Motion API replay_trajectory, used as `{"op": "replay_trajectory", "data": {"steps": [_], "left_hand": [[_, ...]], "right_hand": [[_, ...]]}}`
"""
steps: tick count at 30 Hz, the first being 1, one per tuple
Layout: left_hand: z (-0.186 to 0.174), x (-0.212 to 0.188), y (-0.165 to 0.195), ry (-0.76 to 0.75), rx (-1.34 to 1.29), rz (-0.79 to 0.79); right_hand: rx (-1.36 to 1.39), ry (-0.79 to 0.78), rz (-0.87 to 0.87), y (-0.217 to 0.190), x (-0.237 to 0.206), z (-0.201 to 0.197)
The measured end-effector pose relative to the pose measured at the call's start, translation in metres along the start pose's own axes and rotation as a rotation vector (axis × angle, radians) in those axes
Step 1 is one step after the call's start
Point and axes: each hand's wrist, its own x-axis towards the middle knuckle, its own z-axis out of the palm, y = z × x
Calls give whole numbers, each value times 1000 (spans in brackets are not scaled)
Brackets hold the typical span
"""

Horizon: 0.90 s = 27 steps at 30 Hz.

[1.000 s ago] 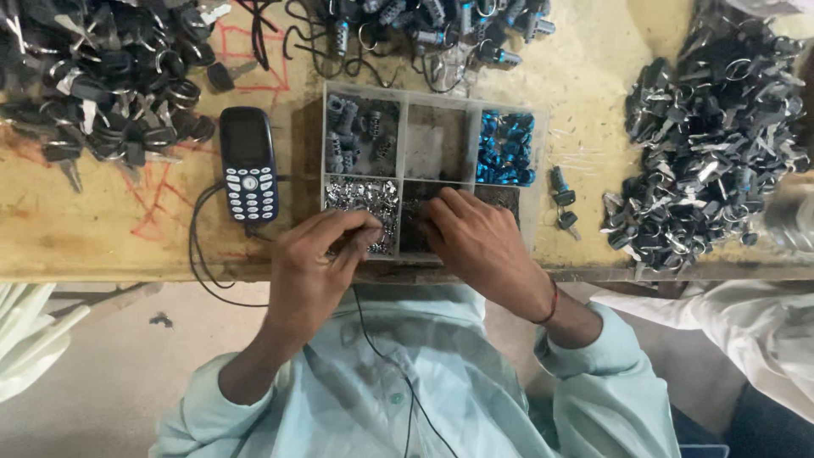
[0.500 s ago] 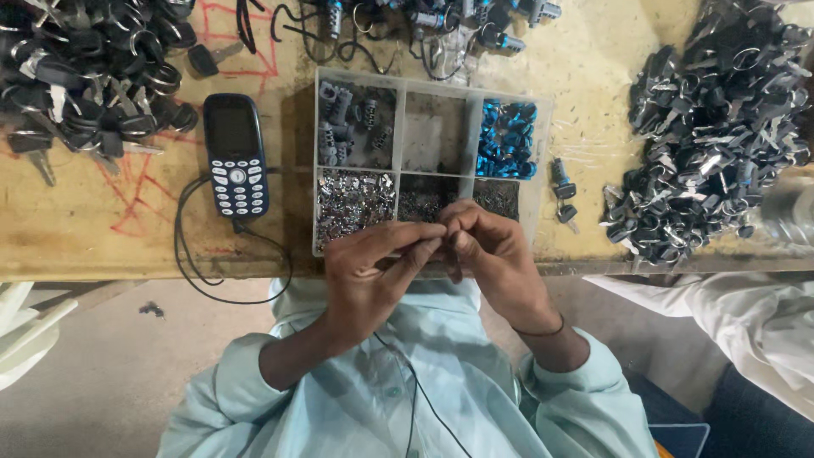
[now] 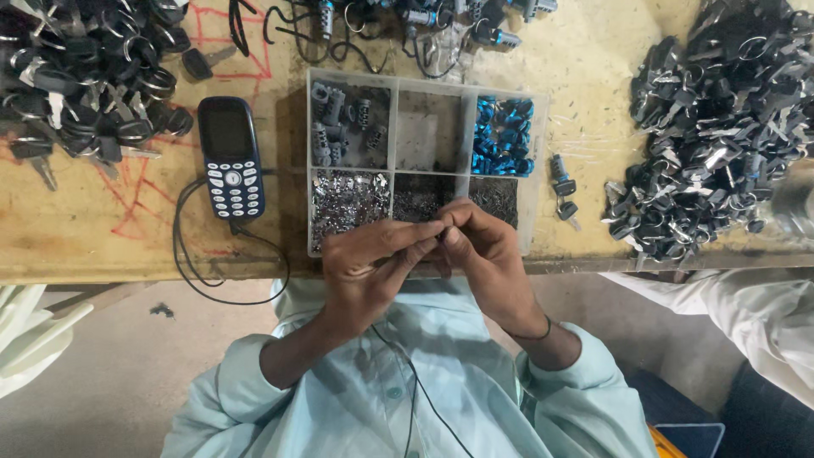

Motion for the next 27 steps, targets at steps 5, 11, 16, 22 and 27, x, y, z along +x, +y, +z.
{"op": "replay_trajectory", "data": {"steps": [5, 11, 16, 22, 27], "left_hand": [[-1, 0, 0, -18, -20, 29], [-1, 0, 0, -8, -27, 30], [2, -2, 8, 25, 69, 16], [-9, 1, 3, -115, -83, -247], [-18, 0, -6, -199, -302, -443]], "right_hand": [[27, 18, -1, 0, -3, 5], [182, 41, 18, -1, -2, 13], [-469, 156, -248, -10, -6, 12], [13, 54, 33, -14, 2, 0], [-39, -76, 3, -10, 4, -4]]}}
